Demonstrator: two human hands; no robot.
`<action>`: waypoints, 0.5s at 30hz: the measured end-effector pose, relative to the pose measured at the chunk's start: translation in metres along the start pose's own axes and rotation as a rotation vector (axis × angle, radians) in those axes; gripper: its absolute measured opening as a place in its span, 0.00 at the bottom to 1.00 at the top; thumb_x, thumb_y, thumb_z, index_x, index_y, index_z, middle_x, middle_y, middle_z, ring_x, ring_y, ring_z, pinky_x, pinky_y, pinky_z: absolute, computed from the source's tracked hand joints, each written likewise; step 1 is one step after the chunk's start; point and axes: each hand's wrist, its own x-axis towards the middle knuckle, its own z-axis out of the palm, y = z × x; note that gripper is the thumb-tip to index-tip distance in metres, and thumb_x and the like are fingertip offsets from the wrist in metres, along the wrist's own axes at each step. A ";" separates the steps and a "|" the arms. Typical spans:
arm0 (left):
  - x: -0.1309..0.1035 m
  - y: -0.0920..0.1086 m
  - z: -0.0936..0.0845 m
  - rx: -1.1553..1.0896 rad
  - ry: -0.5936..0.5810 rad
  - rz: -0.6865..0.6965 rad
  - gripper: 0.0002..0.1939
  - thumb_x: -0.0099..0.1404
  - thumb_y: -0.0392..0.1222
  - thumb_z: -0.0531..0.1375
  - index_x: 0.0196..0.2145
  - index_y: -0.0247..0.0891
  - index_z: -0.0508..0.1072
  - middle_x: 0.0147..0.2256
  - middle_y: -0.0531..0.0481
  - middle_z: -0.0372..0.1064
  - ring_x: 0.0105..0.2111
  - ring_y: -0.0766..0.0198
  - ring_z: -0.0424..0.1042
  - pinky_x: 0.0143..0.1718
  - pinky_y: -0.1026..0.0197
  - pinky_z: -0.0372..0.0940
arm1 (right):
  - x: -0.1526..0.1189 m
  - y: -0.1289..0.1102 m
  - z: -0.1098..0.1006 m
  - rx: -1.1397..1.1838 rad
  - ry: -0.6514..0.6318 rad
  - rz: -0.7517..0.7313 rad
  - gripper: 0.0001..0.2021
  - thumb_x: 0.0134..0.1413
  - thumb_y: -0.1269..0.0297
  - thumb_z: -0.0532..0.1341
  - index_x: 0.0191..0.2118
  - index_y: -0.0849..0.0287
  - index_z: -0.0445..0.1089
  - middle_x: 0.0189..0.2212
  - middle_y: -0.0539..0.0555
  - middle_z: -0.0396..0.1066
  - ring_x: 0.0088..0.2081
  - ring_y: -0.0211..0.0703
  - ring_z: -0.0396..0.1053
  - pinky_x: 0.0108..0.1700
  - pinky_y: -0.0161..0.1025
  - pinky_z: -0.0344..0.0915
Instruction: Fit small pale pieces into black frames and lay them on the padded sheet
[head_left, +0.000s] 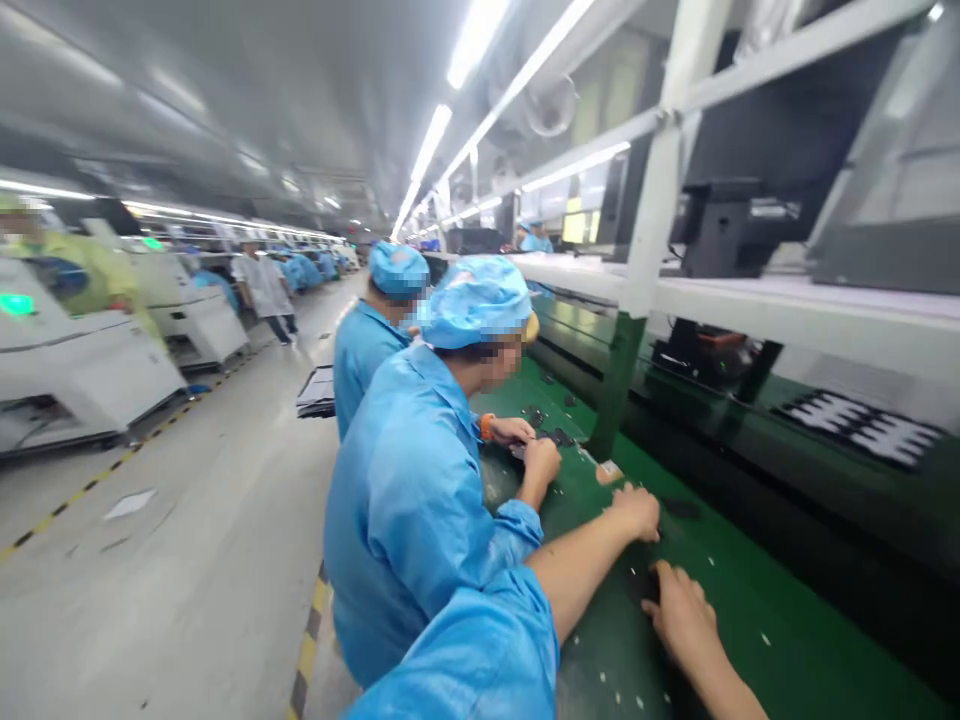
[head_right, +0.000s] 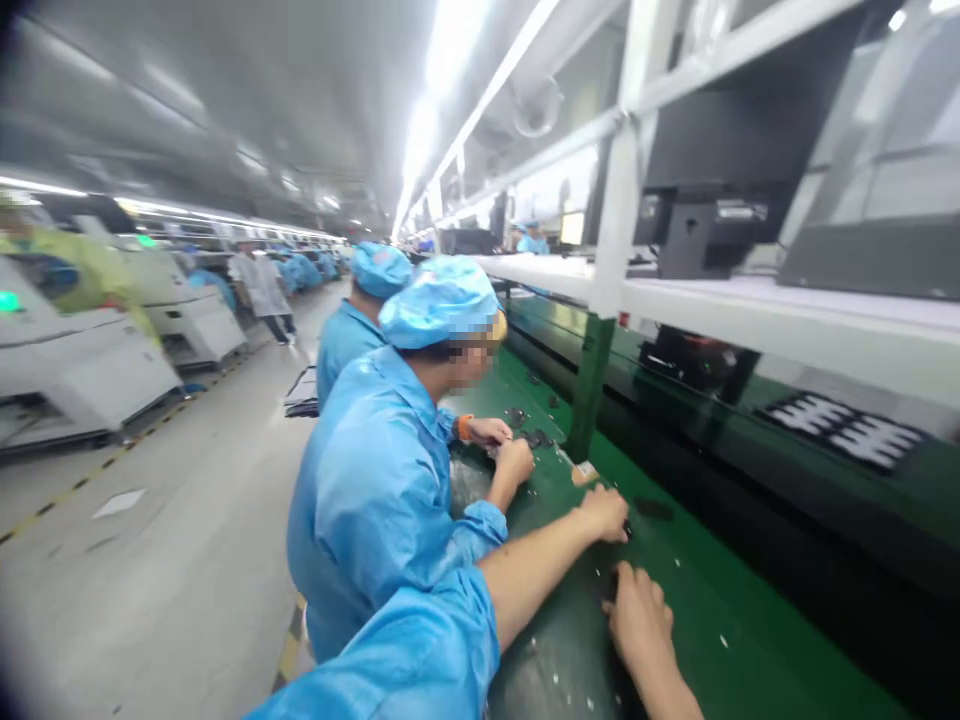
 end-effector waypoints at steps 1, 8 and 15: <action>-0.003 -0.003 0.000 0.003 -0.002 0.003 0.14 0.74 0.47 0.65 0.55 0.47 0.76 0.60 0.43 0.71 0.59 0.52 0.72 0.57 0.50 0.72 | 0.003 0.000 0.000 -0.003 0.002 0.024 0.14 0.47 0.71 0.65 0.43 0.56 0.75 0.44 0.68 0.78 0.50 0.72 0.79 0.46 0.59 0.74; -0.010 -0.017 0.007 0.001 -0.024 0.026 0.22 0.58 0.45 0.75 0.49 0.36 0.80 0.58 0.34 0.74 0.64 0.41 0.70 0.61 0.46 0.70 | 0.014 0.011 -0.017 0.178 -0.004 0.005 0.07 0.34 0.64 0.63 0.21 0.46 0.64 0.27 0.54 0.80 0.41 0.63 0.84 0.45 0.51 0.78; -0.034 -0.007 0.020 -0.096 0.002 -0.018 0.24 0.67 0.45 0.69 0.57 0.36 0.76 0.65 0.33 0.66 0.66 0.42 0.67 0.64 0.43 0.66 | -0.008 0.027 -0.074 0.267 0.119 0.116 0.06 0.37 0.58 0.60 0.19 0.46 0.61 0.17 0.56 0.73 0.24 0.63 0.80 0.30 0.53 0.76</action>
